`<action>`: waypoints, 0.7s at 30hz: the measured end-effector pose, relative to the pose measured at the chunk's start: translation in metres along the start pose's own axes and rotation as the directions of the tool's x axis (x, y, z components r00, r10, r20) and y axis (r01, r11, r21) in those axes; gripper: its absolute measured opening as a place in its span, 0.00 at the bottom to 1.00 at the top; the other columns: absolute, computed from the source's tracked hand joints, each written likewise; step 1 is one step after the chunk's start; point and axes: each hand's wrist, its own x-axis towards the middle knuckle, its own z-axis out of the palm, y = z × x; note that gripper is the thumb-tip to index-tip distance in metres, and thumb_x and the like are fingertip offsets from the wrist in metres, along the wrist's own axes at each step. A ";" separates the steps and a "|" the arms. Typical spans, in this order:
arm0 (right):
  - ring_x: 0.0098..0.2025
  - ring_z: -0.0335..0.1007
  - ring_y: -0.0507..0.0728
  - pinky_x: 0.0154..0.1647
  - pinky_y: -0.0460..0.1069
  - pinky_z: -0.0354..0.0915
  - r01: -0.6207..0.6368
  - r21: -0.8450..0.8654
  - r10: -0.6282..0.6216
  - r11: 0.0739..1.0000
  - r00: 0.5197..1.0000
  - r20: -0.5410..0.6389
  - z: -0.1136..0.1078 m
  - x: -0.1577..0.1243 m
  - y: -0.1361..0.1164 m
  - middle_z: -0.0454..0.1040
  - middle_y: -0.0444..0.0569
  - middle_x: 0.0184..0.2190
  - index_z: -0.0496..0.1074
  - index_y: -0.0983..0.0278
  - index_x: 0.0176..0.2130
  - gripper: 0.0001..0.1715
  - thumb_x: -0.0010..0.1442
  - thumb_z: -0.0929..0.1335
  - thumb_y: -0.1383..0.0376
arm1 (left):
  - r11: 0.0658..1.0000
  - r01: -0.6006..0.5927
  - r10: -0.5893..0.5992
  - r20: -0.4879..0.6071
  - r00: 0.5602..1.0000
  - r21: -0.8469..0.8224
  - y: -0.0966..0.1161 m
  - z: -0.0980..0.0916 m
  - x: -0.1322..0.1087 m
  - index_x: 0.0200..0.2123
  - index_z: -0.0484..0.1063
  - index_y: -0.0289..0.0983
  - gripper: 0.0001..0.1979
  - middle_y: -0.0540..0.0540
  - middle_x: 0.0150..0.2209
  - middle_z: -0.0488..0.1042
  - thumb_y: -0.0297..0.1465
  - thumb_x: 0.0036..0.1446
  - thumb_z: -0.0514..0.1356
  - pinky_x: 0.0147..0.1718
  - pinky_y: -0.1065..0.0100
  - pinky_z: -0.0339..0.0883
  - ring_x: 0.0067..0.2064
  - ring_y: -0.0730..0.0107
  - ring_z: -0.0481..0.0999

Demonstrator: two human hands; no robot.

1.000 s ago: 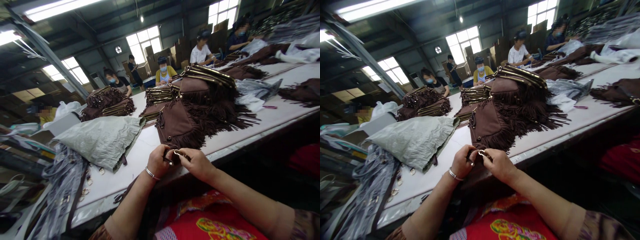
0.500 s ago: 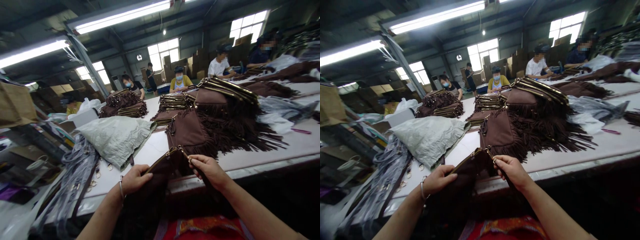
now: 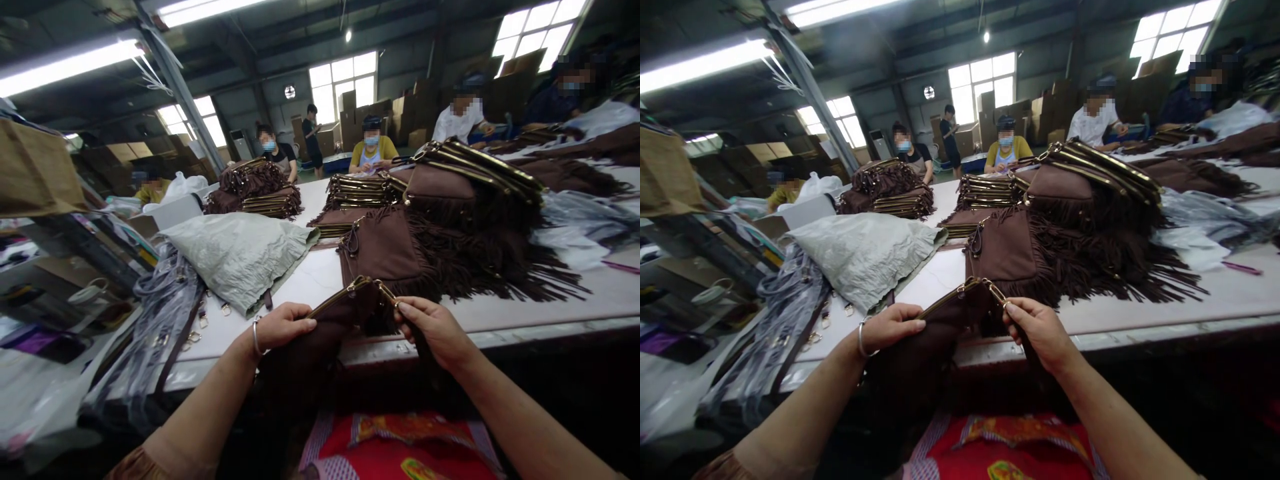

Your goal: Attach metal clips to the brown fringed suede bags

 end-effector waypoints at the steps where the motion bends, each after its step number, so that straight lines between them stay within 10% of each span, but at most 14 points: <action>1: 0.22 0.64 0.48 0.19 0.44 0.60 -0.002 -0.004 0.002 1.000 1.000 0.009 -0.001 0.000 0.000 0.72 0.45 0.28 0.73 0.66 0.42 0.24 0.52 0.74 0.52 | 1.000 -0.006 0.006 -0.004 1.000 0.013 0.002 -0.001 -0.001 0.38 0.74 0.32 0.26 0.49 0.28 0.72 0.51 0.52 0.60 0.25 0.72 0.62 0.28 0.71 0.69; 7: 0.25 0.69 0.51 0.23 0.47 0.65 0.000 -0.183 0.019 0.983 0.995 0.101 -0.007 -0.002 0.012 0.75 0.47 0.29 0.74 0.66 0.43 0.26 0.52 0.72 0.50 | 0.981 -0.063 0.103 -0.215 0.971 0.185 0.030 -0.037 -0.025 0.34 0.74 0.34 0.20 0.49 0.28 0.73 0.48 0.55 0.59 0.27 0.71 0.64 0.29 0.68 0.70; 12: 0.24 0.68 0.52 0.20 0.47 0.65 -0.034 -0.182 0.051 0.983 0.994 0.092 -0.007 0.003 0.036 0.74 0.47 0.29 0.73 0.66 0.44 0.29 0.52 0.71 0.48 | 0.949 -0.058 0.210 -0.481 0.851 0.311 0.063 -0.072 -0.022 0.35 0.75 0.35 0.19 0.49 0.28 0.75 0.44 0.58 0.55 0.25 0.71 0.63 0.29 0.66 0.72; 16: 0.22 0.68 0.52 0.18 0.47 0.63 -0.024 -0.241 0.046 0.970 0.995 0.085 -0.004 0.012 0.055 0.74 0.46 0.27 0.73 0.66 0.43 0.27 0.52 0.71 0.48 | 0.775 0.056 0.382 -0.537 0.752 0.629 0.082 -0.066 0.049 0.29 0.76 0.34 0.15 0.46 0.26 0.75 0.35 0.59 0.52 0.30 0.68 0.64 0.30 0.65 0.73; 21: 0.26 0.73 0.57 0.23 0.51 0.70 -0.001 -0.457 0.024 0.890 0.999 0.044 -0.017 0.015 0.070 0.78 0.50 0.31 0.75 0.63 0.45 0.25 0.56 0.67 0.49 | 0.736 -0.039 0.440 -0.433 0.787 0.676 0.060 -0.011 0.158 0.36 0.78 0.37 0.10 0.44 0.34 0.78 0.36 0.54 0.62 0.38 0.67 0.68 0.37 0.63 0.76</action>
